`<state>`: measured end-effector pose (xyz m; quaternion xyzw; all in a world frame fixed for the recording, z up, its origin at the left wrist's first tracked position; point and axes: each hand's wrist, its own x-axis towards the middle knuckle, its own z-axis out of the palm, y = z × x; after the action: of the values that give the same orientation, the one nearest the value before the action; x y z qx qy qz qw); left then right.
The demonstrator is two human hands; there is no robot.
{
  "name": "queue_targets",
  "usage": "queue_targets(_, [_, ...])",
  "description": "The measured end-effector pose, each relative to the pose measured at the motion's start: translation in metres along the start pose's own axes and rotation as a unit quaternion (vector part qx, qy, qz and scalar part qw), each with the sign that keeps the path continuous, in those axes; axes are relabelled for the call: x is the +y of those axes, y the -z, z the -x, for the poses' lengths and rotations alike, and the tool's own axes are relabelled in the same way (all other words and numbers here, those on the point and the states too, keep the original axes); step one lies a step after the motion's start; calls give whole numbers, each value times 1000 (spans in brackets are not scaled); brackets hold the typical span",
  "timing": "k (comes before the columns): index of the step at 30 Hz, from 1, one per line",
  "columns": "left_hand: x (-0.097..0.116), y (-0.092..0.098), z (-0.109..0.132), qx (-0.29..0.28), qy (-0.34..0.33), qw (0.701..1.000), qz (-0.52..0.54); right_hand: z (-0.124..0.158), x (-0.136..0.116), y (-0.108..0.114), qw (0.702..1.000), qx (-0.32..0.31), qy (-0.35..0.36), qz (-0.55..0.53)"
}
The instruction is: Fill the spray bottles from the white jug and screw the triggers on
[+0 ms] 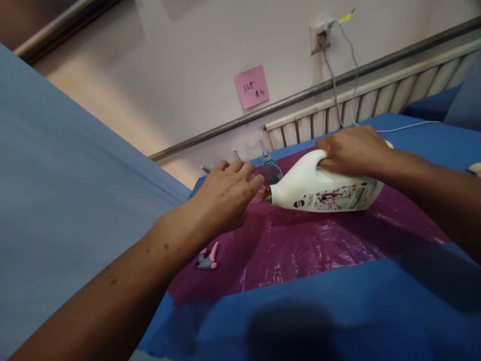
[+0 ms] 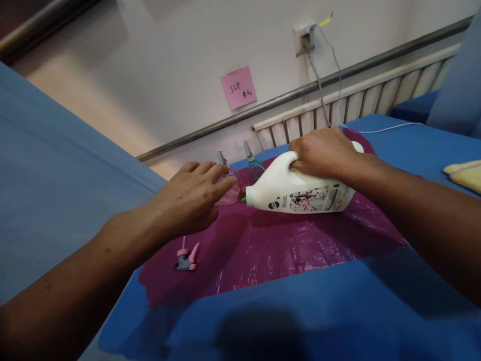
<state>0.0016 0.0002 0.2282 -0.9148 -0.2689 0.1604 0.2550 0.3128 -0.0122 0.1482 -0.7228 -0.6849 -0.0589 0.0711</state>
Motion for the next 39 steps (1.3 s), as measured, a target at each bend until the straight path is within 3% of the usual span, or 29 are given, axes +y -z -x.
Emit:
queue_targets(9, [3,11,-5,0,-17,999,-33,1,4,-1,1000,3,-1,-11])
queue_targets(14, [1,10,-3,2,11,1000,-10,0,13,-5,1000,7,-7,-24])
queue_targets(19, [-4,0,10,61,62,995,55,4,26,-12,998,37,-41,-28])
queue_targets(23, [-7,-19,21,128,87,976,153,10,38,-16,996,45,-66,-34])
queue_targets(27, [7,-48,18,192,123,919,322,17,52,-18,994,39,-91,-50])
queue_targets(30, [31,-68,8,229,174,832,474,27,63,-19,989,53,-107,-91])
queue_targets(32, [50,-79,1,222,207,787,537,34,70,-21,978,71,-127,-149])
queue_targets(35, [77,-91,-6,209,234,737,598,47,82,-25,943,100,-180,-262])
queue_targets(39, [99,-111,-7,203,260,687,647,67,97,-34,870,162,-265,-383])
